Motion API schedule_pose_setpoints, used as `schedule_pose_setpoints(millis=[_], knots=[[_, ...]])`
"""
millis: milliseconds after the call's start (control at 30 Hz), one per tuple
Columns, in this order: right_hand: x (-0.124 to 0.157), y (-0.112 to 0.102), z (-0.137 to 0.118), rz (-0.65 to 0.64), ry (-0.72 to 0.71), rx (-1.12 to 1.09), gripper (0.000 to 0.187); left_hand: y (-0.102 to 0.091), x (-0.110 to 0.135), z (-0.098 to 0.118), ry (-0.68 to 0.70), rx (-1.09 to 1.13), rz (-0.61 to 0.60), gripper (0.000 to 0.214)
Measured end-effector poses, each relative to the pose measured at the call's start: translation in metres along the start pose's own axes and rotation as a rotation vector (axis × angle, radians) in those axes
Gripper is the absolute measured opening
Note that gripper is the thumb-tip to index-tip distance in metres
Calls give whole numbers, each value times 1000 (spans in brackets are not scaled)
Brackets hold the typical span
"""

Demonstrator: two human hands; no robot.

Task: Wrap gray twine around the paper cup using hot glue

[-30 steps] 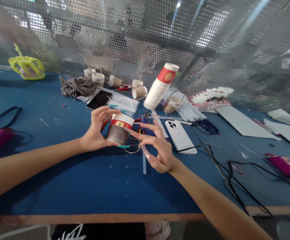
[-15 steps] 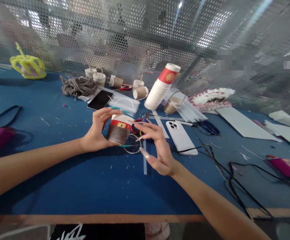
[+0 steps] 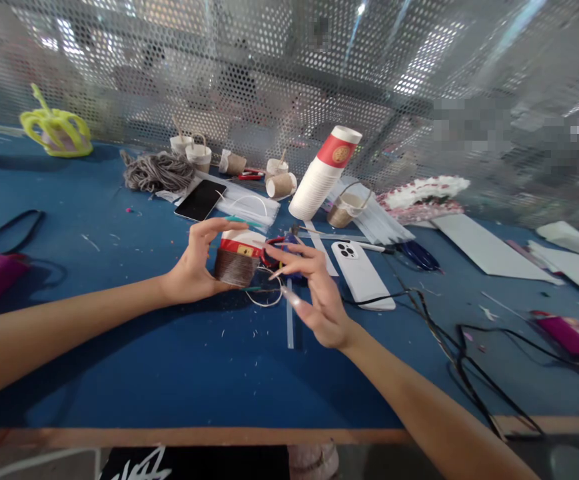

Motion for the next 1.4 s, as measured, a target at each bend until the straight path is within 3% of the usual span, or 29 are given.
schedule_pose_setpoints(millis=[67,133,233,367,500,567,700,800,900,1033,1167,1300,1400], knots=[[-1,6,-4,-47,-32,33,20,-1,1,-2,-18,-12,19,87],[-2,1,-2,59,-29,16,23,-4,3,-5,-50,-51,57,87],[-1,-8,8,223,26,-29,46,-9,5,-14,-113,-116,93,86],[-9,4,22,30,107,-6,77,-10,5,-25,-165,-79,97,95],[-24,21,31,-172,206,-48,88,-5,0,-27,-116,13,110,92],[-33,24,36,-189,249,-87,87,-2,-3,-27,-74,53,119,89],[-44,18,42,-100,288,-110,78,3,-9,-30,-9,93,98,86],[-44,6,36,-37,227,-53,72,5,-10,-37,-52,63,81,90],[-38,-3,21,-12,80,96,73,7,-8,-35,-34,-23,36,101],[-29,1,9,-36,-66,302,87,11,-7,-22,49,-189,-77,100],[-23,9,7,-40,-170,384,101,12,-7,-18,-11,-203,-126,95],[-21,10,17,-37,-97,336,106,11,-5,-24,-133,-61,-88,91],[-19,13,21,-46,-74,328,100,11,-3,-25,-145,-15,-91,93]])
Point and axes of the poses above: each hand's wrist, its own x-axis away from the middle knuckle, its own y-axis out of the palm, z = x × y, the point moved 7 cm from there along -x, towards the middle knuckle, and after that the axes turned 14 degrees about x, right-handed, at the moved point
